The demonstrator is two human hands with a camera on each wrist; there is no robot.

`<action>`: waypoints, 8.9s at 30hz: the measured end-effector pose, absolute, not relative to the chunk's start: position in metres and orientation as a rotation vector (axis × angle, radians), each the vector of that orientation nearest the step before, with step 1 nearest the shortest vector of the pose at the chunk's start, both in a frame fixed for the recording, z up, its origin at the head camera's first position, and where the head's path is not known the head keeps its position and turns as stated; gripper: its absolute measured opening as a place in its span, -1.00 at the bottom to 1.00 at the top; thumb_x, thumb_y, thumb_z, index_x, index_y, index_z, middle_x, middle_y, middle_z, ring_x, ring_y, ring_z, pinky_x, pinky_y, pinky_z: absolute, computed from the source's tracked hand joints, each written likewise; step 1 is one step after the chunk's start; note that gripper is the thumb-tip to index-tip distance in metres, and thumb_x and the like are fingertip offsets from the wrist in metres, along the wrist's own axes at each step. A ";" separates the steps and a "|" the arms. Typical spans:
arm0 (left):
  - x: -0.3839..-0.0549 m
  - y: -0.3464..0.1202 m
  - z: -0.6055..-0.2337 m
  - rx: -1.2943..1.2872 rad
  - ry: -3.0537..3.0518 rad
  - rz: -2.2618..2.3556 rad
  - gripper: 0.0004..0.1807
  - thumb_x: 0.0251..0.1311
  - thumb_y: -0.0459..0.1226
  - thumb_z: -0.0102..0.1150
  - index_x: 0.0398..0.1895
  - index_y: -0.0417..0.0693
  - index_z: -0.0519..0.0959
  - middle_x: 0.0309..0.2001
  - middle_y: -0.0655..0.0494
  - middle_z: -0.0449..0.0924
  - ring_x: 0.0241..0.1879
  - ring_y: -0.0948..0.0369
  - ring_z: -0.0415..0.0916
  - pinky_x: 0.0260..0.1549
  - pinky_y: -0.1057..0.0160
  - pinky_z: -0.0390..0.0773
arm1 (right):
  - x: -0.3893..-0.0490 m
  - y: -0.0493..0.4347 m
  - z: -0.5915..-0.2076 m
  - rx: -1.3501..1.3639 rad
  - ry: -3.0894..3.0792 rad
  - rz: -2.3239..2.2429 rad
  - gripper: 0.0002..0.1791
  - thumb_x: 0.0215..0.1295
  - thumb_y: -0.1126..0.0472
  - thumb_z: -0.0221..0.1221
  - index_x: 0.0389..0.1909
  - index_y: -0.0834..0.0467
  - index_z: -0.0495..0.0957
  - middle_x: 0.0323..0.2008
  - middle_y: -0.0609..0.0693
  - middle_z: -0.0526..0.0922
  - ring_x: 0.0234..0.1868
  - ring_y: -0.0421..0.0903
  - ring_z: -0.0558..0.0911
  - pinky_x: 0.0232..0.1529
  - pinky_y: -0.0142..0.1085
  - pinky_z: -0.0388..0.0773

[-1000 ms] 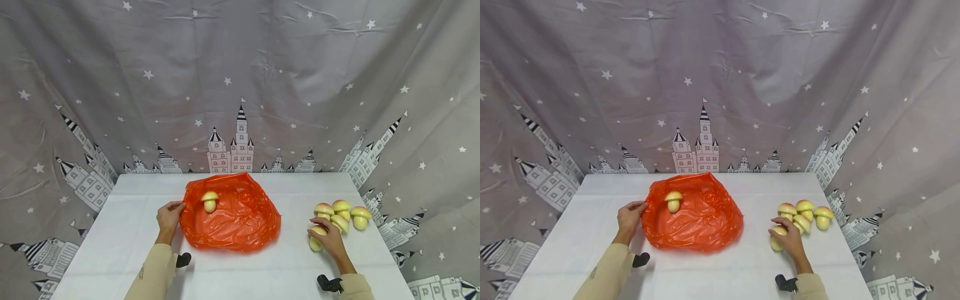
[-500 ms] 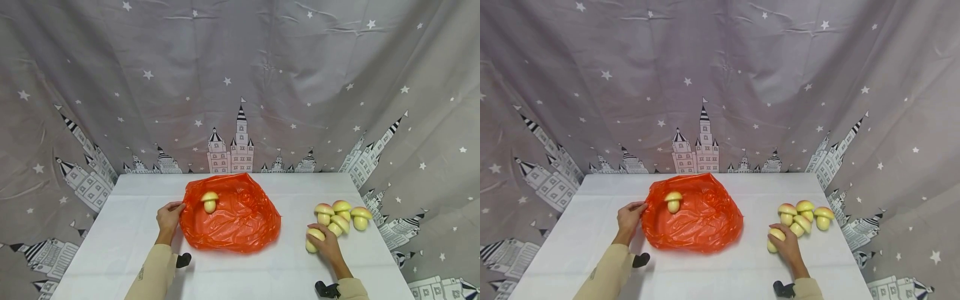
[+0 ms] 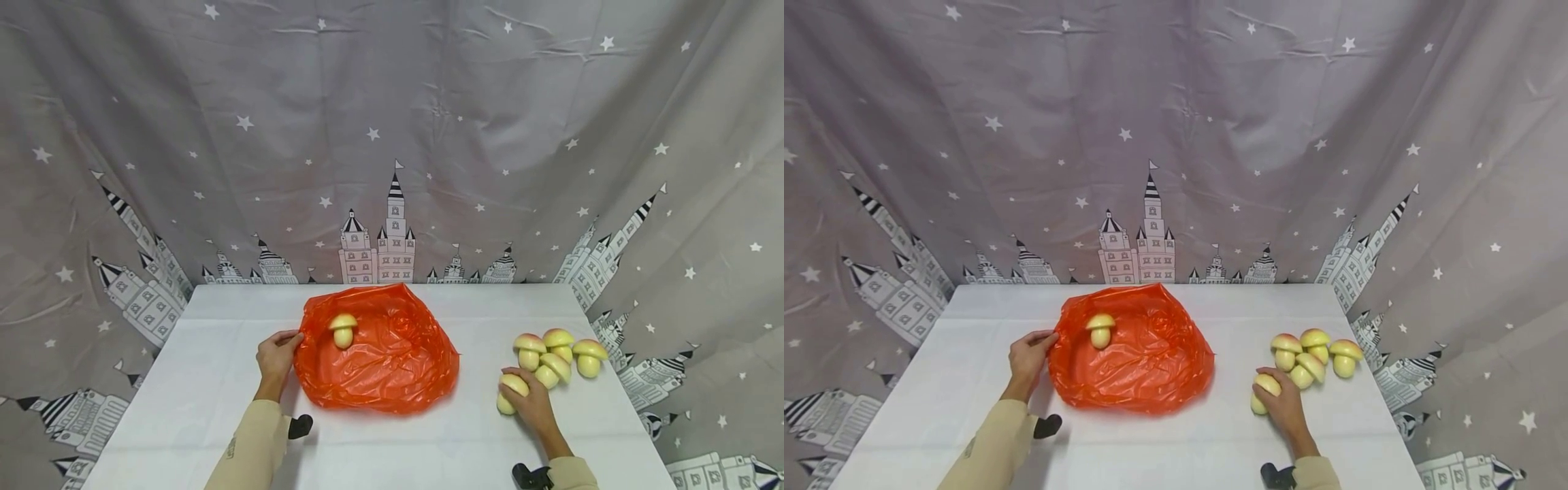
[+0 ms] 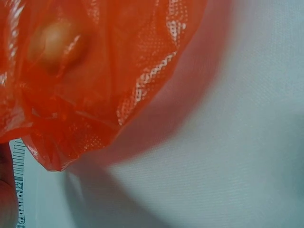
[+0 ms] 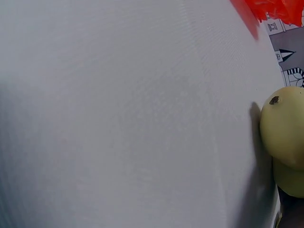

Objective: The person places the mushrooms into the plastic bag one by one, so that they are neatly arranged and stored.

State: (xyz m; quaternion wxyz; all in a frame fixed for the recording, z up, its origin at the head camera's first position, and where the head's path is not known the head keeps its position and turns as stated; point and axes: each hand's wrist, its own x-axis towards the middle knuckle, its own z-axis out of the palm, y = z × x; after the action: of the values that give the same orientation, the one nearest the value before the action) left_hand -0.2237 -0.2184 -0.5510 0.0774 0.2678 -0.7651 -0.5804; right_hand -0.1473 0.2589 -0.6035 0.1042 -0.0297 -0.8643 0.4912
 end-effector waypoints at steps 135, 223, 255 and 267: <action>-0.226 -0.216 -0.531 0.806 -2.337 -1.829 -0.64 0.34 -0.21 0.12 0.10 -0.24 0.56 0.07 -0.25 0.53 0.02 -0.05 0.50 0.11 0.08 0.51 | -0.279 0.067 -0.524 0.569 -2.732 1.811 -0.50 0.24 0.29 0.23 0.22 0.22 0.46 0.13 0.10 0.52 0.10 0.07 0.53 0.11 -0.11 0.53; -0.224 -0.221 -0.543 0.768 -2.355 -1.702 -0.63 0.31 -0.19 0.17 0.06 -0.27 0.59 0.01 -0.26 0.59 -0.08 0.01 0.55 -0.15 0.40 0.61 | -0.243 0.135 -0.515 0.326 -2.579 2.098 -0.51 0.21 0.44 0.22 0.20 0.27 0.45 0.16 0.29 0.48 0.09 0.26 0.54 -0.01 -0.13 0.62; -0.226 -0.214 -0.543 0.811 -2.345 -1.751 -0.63 0.33 -0.21 0.13 0.09 -0.27 0.56 0.04 -0.25 0.55 -0.03 -0.02 0.52 0.06 0.12 0.54 | -0.191 0.296 -0.527 -0.068 -2.550 1.609 -0.46 0.17 0.38 0.29 0.18 0.37 0.40 0.16 0.33 0.42 0.21 0.21 0.37 0.27 0.07 0.26; -0.226 -0.216 -0.540 0.812 -2.354 -1.775 -0.62 0.35 -0.21 0.12 0.12 -0.27 0.54 0.07 -0.26 0.53 0.00 -0.03 0.50 0.11 0.07 0.49 | -0.175 0.321 -0.544 -0.281 -2.476 1.538 -0.48 0.16 0.40 0.29 0.14 0.42 0.38 0.13 0.41 0.45 0.23 0.23 0.33 0.31 0.08 0.15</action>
State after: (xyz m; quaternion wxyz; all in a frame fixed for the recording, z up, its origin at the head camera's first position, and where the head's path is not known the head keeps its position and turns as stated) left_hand -0.2256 -0.2158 -0.5397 0.0418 0.2652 -0.7690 -0.5801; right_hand -0.1753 0.3207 -0.5445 0.1066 -0.0956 -0.8408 0.5221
